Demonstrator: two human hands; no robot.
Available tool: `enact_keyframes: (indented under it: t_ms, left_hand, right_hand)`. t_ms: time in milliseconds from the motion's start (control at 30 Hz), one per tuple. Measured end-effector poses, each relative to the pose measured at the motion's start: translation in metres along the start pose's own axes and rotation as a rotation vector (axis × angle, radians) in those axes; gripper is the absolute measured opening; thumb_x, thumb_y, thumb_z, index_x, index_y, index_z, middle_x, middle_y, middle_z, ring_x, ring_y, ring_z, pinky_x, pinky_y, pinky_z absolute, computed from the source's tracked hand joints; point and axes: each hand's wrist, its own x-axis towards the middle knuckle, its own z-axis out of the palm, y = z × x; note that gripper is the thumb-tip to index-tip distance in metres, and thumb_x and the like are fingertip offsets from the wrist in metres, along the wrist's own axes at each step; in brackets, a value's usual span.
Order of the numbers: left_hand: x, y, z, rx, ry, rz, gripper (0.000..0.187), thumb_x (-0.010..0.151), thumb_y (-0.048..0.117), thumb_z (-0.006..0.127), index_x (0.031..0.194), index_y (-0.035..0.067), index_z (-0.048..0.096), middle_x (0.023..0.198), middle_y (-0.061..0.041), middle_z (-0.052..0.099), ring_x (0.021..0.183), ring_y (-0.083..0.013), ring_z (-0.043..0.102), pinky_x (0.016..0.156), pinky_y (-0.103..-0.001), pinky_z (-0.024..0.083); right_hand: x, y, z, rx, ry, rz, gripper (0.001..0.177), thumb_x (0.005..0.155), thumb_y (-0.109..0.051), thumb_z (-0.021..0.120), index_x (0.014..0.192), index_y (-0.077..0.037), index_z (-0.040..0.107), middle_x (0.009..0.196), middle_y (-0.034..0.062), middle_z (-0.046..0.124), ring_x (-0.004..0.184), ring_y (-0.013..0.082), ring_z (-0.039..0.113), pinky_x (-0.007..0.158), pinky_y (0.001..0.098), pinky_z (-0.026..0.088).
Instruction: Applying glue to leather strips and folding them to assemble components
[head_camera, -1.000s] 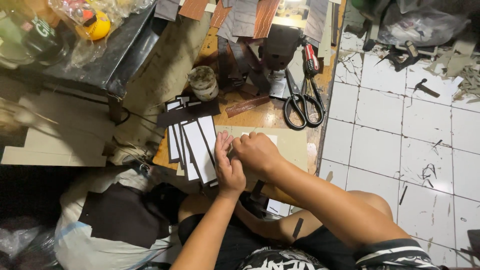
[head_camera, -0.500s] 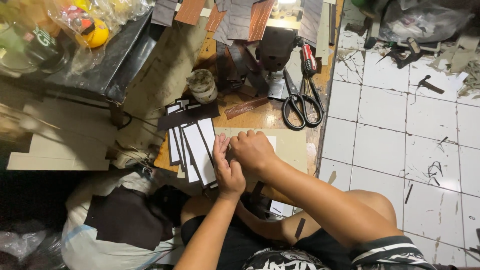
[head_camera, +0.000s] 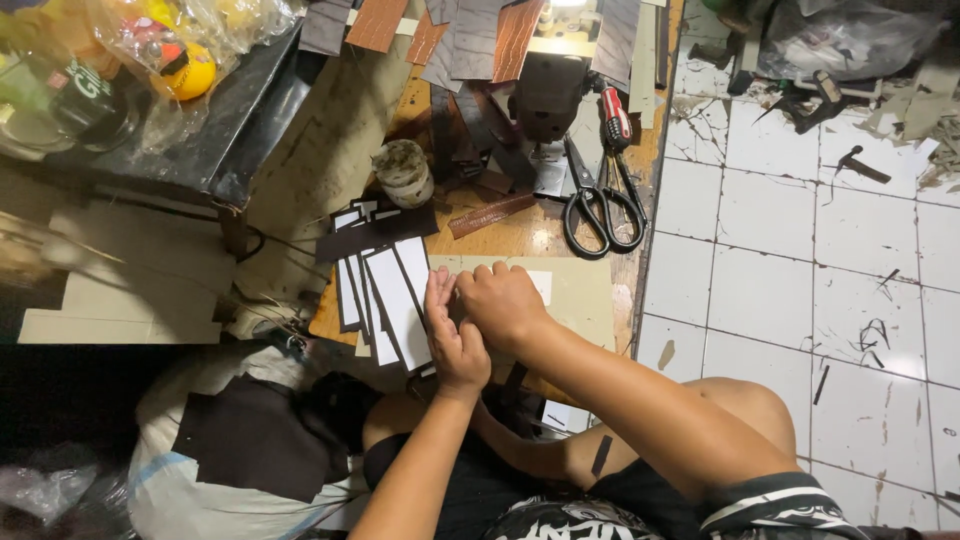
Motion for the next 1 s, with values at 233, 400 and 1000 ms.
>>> enact_keyframes:
  t_ms: [233,400,1000]
  left_hand:
    - [0.002,0.004,0.004,0.03,-0.016,-0.038,0.082,0.076,-0.009,0.038,0.156,-0.01,0.023,0.151,-0.031,0.044,0.138,-0.0432,0.049,0.116,-0.046,0.038]
    - [0.012,0.032,0.007,0.476,-0.391,-0.073,0.081,0.08,0.0,0.05,0.158,-0.001,0.03,0.15,-0.026,0.05,0.14,-0.0473,0.044,0.116,-0.057,0.032]
    - [-0.002,0.008,0.019,0.723,-0.402,0.103,0.051,0.085,0.028,0.062,0.132,0.011,0.068,0.142,-0.012,0.061,0.139,-0.0362,0.05,0.118,-0.051,0.03]
  right_hand:
    - [-0.007,0.019,-0.028,0.142,0.037,0.014,0.023,0.07,-0.023,0.073,0.09,-0.017,0.062,0.072,0.0044,0.066,0.063,0.0276,0.07,0.055,0.0379,0.054]
    - [-0.013,0.062,-0.021,0.91,-0.26,0.592,0.033,0.08,-0.014,0.077,0.108,-0.013,0.061,0.086,0.0126,0.073,0.089,0.0384,0.073,0.077,0.0527,0.057]
    - [-0.086,0.177,-0.082,1.185,0.709,1.046,0.034,0.081,0.013,0.051,0.112,0.0,0.056,0.086,0.0094,0.057,0.068,0.0176,0.069,0.069,0.03,0.062]
